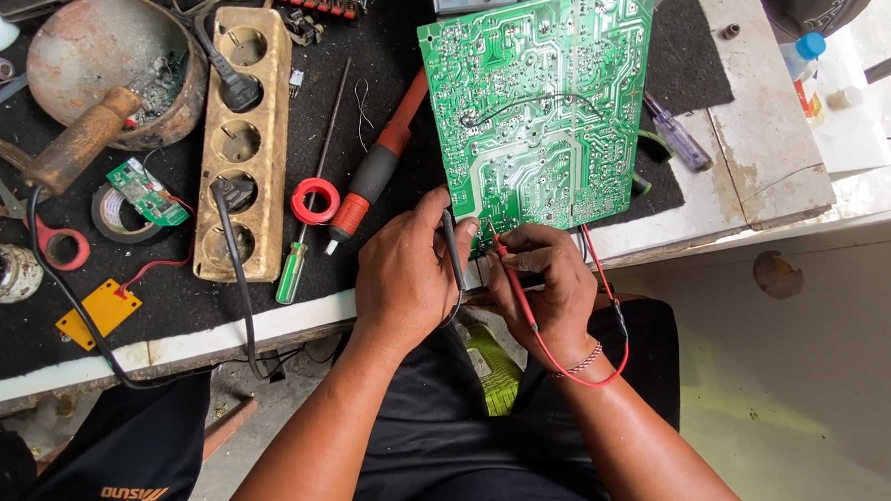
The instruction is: The person uses a multimeter to test various points on a green circuit board. They hold the board with one hand and use the probes with the other to check connections. The board is flipped over to reveal the component side before testing continues.
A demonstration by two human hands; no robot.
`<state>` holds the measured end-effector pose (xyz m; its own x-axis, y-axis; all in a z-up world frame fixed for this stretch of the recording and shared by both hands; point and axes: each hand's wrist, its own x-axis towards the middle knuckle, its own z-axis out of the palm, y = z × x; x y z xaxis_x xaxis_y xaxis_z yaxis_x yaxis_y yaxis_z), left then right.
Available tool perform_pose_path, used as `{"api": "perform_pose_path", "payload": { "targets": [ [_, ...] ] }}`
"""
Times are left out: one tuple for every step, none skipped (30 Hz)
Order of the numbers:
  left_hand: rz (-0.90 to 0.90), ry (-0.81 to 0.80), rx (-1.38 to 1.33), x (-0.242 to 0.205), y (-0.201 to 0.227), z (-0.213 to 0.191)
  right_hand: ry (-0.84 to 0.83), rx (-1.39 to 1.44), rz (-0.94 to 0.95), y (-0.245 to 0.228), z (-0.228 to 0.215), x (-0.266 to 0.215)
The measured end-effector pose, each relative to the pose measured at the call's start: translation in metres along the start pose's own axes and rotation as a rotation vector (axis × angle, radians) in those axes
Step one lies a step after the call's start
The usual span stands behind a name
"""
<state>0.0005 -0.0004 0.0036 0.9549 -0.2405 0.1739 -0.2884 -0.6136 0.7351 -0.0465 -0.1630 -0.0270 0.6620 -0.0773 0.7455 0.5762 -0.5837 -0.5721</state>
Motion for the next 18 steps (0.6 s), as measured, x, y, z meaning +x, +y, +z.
{"api": "perform_pose_path", "payload": {
  "targets": [
    [-0.003, -0.001, 0.002, 0.0003, -0.0003, 0.0001, -0.001, 0.003, 0.005, -0.001, 0.0001, 0.0007],
    [-0.003, 0.001, 0.003, 0.0003, 0.0002, -0.0004, -0.001, 0.004, 0.003, -0.0013, -0.0006, 0.0009],
    [-0.001, 0.004, 0.006, 0.0003, 0.0007, -0.0008, -0.006, 0.0, 0.008, -0.0015, -0.0012, 0.001],
    [0.001, 0.006, 0.01, -0.0003, 0.0014, -0.0008, -0.011, -0.003, 0.016, -0.002, -0.0024, 0.0004],
    [0.0, 0.007, 0.01, -0.0005, 0.0018, -0.0017, -0.011, -0.003, 0.015, -0.0016, -0.0019, 0.0008],
    [-0.008, 0.003, 0.001, -0.0002, 0.0024, -0.0022, -0.008, -0.002, 0.026, -0.001, -0.0017, 0.001],
    [-0.015, -0.001, -0.009, 0.0004, 0.0032, -0.003, -0.004, -0.001, 0.037, -0.0006, -0.0015, 0.0017],
    [-0.004, 0.007, -0.005, 0.0017, 0.0022, -0.0016, 0.005, 0.0, 0.026, -0.0021, -0.0018, 0.0034],
    [-0.008, 0.005, 0.008, 0.0031, 0.0012, -0.0007, 0.007, -0.001, 0.041, -0.0041, -0.0019, 0.0051],
    [-0.023, 0.0, 0.02, 0.0, 0.0004, 0.0008, 0.001, 0.001, 0.063, -0.0083, -0.0035, 0.0039],
    [-0.022, 0.004, 0.021, 0.0009, 0.0007, -0.0002, 0.001, 0.003, 0.059, -0.008, -0.0021, 0.0048],
    [-0.027, -0.001, 0.019, 0.0009, 0.0013, -0.0006, -0.012, 0.024, 0.049, -0.0082, -0.0014, 0.0049],
    [-0.033, -0.007, 0.017, 0.001, 0.002, -0.0008, -0.026, 0.044, 0.039, -0.0082, -0.0009, 0.0049],
    [-0.031, -0.006, 0.016, 0.0007, 0.0015, -0.0005, -0.025, 0.043, 0.038, -0.0069, -0.0031, 0.0039],
    [-0.03, -0.004, 0.021, 0.0006, 0.0011, -0.0001, -0.031, 0.044, 0.053, -0.0055, -0.0054, 0.0029],
    [-0.027, -0.003, 0.027, 0.0007, 0.0005, -0.0001, -0.036, 0.044, 0.069, -0.0043, -0.0072, 0.0019],
    [-0.024, -0.003, 0.027, 0.0018, 0.0006, -0.0002, -0.034, 0.043, 0.069, -0.0045, -0.0067, 0.0029],
    [-0.024, -0.001, 0.023, 0.0012, 0.0008, 0.0, -0.031, 0.04, 0.068, -0.0055, -0.0069, 0.0029]
  ]
}}
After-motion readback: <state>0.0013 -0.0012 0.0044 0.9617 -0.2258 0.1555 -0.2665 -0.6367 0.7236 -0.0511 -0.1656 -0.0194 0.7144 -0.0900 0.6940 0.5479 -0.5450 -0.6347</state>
